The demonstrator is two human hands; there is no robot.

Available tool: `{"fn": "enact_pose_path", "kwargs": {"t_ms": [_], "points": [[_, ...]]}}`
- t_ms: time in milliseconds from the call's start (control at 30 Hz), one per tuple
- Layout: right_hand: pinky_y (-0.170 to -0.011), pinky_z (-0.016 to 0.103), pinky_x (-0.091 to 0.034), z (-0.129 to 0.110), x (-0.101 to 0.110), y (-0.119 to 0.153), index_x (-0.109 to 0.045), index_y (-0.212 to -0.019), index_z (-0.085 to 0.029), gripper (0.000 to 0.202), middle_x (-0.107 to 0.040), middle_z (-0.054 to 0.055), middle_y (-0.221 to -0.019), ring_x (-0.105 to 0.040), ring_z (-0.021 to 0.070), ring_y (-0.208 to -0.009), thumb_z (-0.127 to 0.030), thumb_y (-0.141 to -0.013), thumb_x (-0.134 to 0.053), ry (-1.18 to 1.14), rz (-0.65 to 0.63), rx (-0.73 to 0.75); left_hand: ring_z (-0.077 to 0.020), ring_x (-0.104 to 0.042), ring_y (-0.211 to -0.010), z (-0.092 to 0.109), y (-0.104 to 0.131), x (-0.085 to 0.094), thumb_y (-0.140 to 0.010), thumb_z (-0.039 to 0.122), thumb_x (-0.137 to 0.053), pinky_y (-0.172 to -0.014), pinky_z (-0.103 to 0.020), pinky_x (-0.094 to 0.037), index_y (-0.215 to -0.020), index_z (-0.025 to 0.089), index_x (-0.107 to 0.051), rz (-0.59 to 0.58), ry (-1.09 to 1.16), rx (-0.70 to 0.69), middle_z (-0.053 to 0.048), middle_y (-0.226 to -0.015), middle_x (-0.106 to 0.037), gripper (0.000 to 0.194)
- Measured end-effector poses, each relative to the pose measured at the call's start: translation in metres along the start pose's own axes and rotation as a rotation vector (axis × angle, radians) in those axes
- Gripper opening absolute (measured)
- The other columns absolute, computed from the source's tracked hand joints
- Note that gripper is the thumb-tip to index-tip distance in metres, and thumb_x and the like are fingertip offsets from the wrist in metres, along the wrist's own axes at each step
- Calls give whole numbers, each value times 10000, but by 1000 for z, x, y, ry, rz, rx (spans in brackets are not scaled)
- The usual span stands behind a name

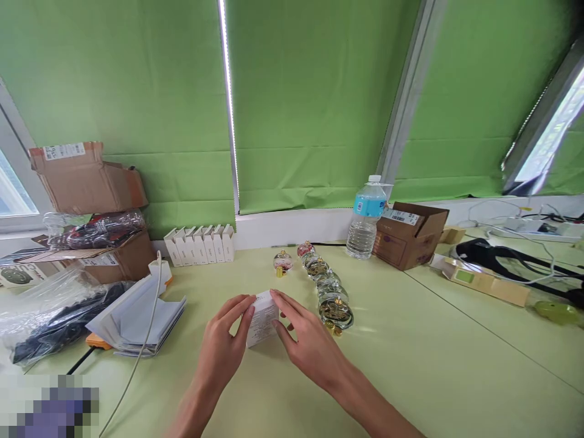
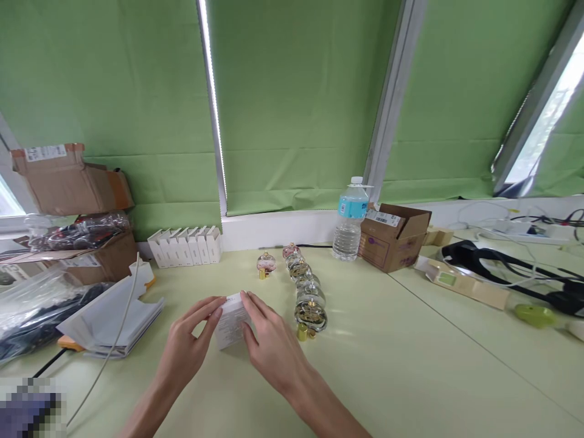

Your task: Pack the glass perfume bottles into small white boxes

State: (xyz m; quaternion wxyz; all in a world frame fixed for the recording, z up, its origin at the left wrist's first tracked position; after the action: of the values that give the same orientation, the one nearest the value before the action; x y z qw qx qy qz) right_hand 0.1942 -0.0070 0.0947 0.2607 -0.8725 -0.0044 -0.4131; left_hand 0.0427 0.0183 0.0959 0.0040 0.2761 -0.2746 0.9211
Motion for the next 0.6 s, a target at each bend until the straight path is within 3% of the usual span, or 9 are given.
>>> {"fn": "enact_pose_path", "kwargs": {"t_ms": [367,600], "points": [[-1058,408,-431,-2,-1,0,-325,-1456,-262,526,-405,42,-1460,-406,221,-1323,-242,-936,-404,64,3,37,-180,-641,-1007,-2,-2,0,-917,363,-477,-818,-281,-542,-1073,271,-684,68,9,-8,-33,-1125,-680,275],[-1008,381,-476,-2,1,0,-426,-1403,-265,462,-466,37,-1416,-466,218,-1274,-269,-943,-398,46,10,9,-202,-637,-1062,4,6,-1,-907,364,-492,-843,-305,-552,-1225,339,-592,5,-251,-162,-31,-1302,-590,334]]}}
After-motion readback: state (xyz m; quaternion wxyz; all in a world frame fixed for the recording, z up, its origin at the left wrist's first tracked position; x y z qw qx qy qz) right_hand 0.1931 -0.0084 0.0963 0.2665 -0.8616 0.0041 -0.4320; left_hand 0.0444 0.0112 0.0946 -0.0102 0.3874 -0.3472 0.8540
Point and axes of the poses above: each hand's wrist, its own y-axis away from the middle knuckle, its own x-axis out of the back of the hand, z = x × y, the point moved 9 cm from there along -y, towards the middle knuckle
